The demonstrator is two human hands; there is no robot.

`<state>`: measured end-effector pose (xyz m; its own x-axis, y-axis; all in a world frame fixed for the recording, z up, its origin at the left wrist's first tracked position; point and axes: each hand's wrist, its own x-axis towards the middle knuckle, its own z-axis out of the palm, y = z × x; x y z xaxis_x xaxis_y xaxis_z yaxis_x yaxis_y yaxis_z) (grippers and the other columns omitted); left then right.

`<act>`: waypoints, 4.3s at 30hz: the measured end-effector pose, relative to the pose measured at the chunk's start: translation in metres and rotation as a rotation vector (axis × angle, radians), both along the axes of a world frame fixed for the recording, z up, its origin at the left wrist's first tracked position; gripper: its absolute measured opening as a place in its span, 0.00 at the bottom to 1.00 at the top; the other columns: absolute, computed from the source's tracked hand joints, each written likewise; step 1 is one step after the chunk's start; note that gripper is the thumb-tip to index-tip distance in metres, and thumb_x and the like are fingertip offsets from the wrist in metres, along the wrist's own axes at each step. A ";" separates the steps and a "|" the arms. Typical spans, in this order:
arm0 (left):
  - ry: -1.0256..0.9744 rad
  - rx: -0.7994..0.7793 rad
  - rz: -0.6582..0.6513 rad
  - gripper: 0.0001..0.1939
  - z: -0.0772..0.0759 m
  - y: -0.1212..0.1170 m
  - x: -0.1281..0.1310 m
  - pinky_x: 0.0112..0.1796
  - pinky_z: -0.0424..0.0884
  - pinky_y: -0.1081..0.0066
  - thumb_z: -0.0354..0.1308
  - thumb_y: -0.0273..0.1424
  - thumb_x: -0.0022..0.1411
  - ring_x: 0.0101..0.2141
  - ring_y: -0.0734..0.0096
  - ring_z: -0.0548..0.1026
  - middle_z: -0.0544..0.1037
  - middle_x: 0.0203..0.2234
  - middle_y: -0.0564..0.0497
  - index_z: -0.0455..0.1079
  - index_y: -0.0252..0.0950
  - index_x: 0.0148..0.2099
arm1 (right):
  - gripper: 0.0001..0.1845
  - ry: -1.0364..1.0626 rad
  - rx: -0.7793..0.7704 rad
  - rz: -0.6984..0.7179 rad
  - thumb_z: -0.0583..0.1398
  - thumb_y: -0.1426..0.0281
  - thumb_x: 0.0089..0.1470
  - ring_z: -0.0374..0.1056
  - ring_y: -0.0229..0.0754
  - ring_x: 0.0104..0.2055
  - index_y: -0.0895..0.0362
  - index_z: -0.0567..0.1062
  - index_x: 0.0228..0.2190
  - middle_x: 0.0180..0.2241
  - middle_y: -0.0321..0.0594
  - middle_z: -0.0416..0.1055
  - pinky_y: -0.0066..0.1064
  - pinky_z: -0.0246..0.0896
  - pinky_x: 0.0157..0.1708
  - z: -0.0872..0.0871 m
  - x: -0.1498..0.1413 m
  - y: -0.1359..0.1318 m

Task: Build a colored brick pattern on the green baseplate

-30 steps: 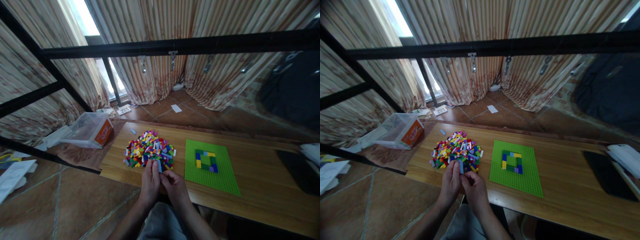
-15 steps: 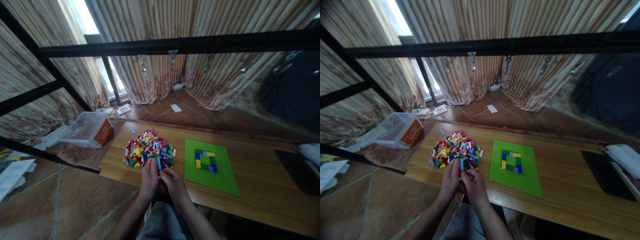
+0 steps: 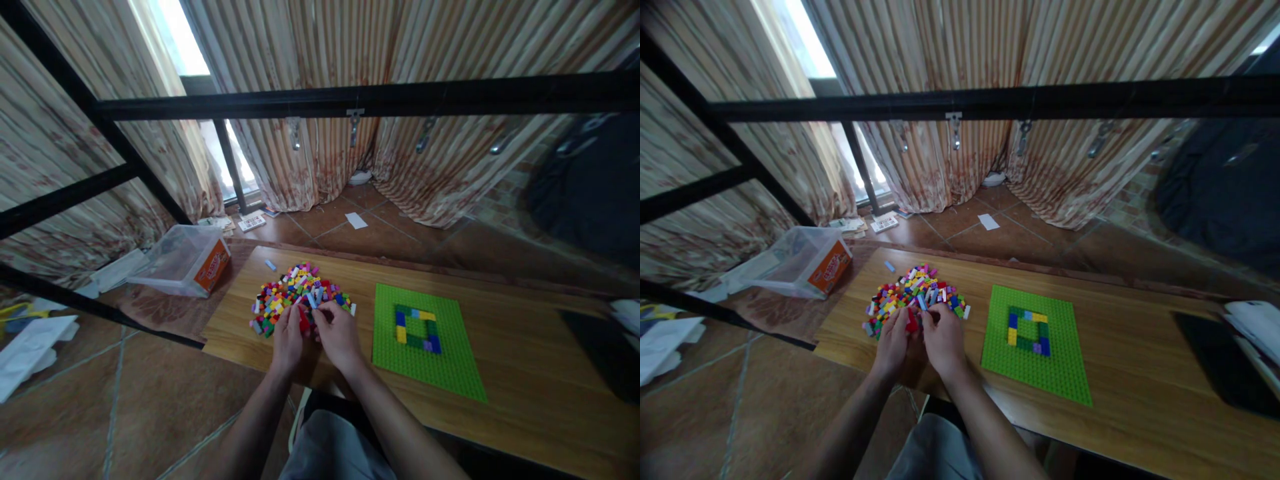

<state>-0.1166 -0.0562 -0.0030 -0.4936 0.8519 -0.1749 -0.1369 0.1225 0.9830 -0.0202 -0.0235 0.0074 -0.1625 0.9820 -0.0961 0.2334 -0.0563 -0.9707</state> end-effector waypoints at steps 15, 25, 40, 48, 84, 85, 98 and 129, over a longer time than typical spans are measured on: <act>0.196 0.060 -0.056 0.18 0.005 -0.009 -0.001 0.47 0.69 0.65 0.53 0.39 0.61 0.47 0.61 0.73 0.76 0.45 0.43 0.70 0.33 0.47 | 0.12 -0.169 0.207 0.096 0.56 0.66 0.56 0.70 0.42 0.38 0.56 0.79 0.35 0.36 0.42 0.75 0.33 0.62 0.41 0.008 0.000 -0.009; 0.171 0.057 0.071 0.11 0.008 -0.006 0.015 0.36 0.68 0.73 0.53 0.35 0.59 0.33 0.70 0.73 0.78 0.31 0.50 0.73 0.34 0.37 | 0.10 -0.180 0.247 -0.103 0.57 0.69 0.55 0.68 0.41 0.34 0.57 0.78 0.29 0.31 0.41 0.74 0.33 0.61 0.39 0.001 -0.007 -0.017; -0.248 0.022 0.170 0.17 0.007 0.000 0.012 0.32 0.72 0.70 0.62 0.40 0.50 0.28 0.72 0.74 0.76 0.27 0.52 0.71 0.33 0.37 | 0.15 0.273 -0.024 -0.147 0.60 0.59 0.50 0.70 0.41 0.31 0.58 0.79 0.31 0.31 0.40 0.77 0.31 0.64 0.31 -0.010 -0.012 -0.002; -0.196 0.059 -0.014 0.17 0.017 0.006 0.002 0.22 0.65 0.78 0.64 0.42 0.50 0.19 0.79 0.67 0.71 0.19 0.56 0.70 0.32 0.30 | 0.16 0.282 -0.064 -0.076 0.62 0.57 0.46 0.69 0.41 0.27 0.57 0.80 0.29 0.27 0.39 0.77 0.30 0.63 0.27 -0.008 -0.010 0.004; 1.135 -0.173 -0.354 0.18 0.029 0.059 -0.069 0.43 0.68 0.67 0.48 0.17 0.52 0.39 0.63 0.76 0.79 0.36 0.45 0.77 0.36 0.37 | 0.11 -0.399 0.527 0.137 0.54 0.72 0.57 0.67 0.42 0.38 0.55 0.77 0.35 0.35 0.41 0.72 0.33 0.62 0.39 -0.004 0.016 -0.002; 1.114 -0.150 -0.328 0.18 0.030 0.054 -0.070 0.44 0.68 0.67 0.47 0.17 0.53 0.39 0.63 0.76 0.79 0.37 0.45 0.76 0.36 0.38 | 0.10 -0.435 0.547 0.146 0.55 0.71 0.57 0.67 0.43 0.39 0.55 0.77 0.35 0.36 0.41 0.72 0.34 0.61 0.40 -0.006 0.016 -0.005; 0.754 0.075 -0.136 0.10 0.010 -0.021 -0.048 0.48 0.68 0.62 0.52 0.29 0.60 0.42 0.63 0.75 0.79 0.38 0.48 0.74 0.39 0.39 | 0.12 -0.654 0.705 0.135 0.55 0.78 0.54 0.61 0.49 0.49 0.55 0.74 0.38 0.47 0.47 0.67 0.41 0.59 0.48 -0.021 0.006 -0.024; 0.290 0.116 -0.226 0.14 0.020 -0.007 -0.012 0.40 0.71 0.70 0.55 0.39 0.61 0.37 0.65 0.75 0.78 0.36 0.48 0.74 0.36 0.44 | 0.25 -0.173 0.465 0.264 0.56 0.77 0.50 0.67 0.44 0.47 0.53 0.69 0.51 0.47 0.43 0.70 0.40 0.63 0.50 0.009 0.022 -0.012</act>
